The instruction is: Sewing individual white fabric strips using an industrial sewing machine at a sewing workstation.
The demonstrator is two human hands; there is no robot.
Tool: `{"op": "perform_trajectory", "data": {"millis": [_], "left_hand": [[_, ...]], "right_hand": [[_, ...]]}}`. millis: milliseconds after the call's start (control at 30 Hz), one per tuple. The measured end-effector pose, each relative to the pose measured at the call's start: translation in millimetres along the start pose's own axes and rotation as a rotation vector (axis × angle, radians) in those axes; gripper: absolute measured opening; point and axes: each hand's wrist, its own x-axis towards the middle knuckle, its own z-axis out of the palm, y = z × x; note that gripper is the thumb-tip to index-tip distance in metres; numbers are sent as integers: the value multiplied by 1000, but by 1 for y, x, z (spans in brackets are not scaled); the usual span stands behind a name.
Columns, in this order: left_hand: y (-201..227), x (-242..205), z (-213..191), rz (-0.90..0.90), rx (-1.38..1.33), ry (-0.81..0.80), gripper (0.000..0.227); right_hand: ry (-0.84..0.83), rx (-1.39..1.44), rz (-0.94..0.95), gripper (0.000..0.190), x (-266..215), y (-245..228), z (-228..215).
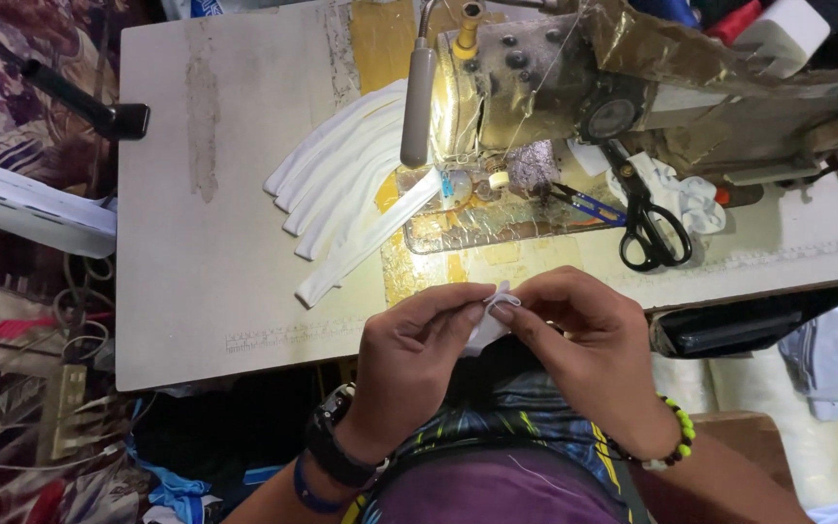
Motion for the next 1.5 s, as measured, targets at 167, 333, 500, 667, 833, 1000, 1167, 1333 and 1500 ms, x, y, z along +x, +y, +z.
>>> {"op": "perform_trajectory", "data": {"millis": [167,333,500,667,833,1000,1167,1333,1500], "left_hand": [[0,-2,3,77,-10,-37,34],[-1,2,-1,73,91,21,42],[5,1,-2,151,223,-25,44],[-1,4,0,157,271,54,34],[-35,16,-15,31,2,44,34],[-44,20,-18,-109,-70,117,29],[-35,20,-15,-105,32,186,28],[-35,21,-10,-99,102,174,29],[-29,16,-6,-60,202,145,29]], "right_hand": [[-44,103,91,8,2,4,-5],[-207,221,170,10,12,-1,-20],[-441,-261,-142,37,30,-29,-39],[-323,-517,-159,36,69,31,-51],[-3,-1241,24,40,94,216,-74],[152,-1063,-84,24,92,266,-90],[29,-481,-11,17,41,140,-52],[-185,-277,209,37,3,91,-26],[-225,-416,4,26,3,80,-11]]}}
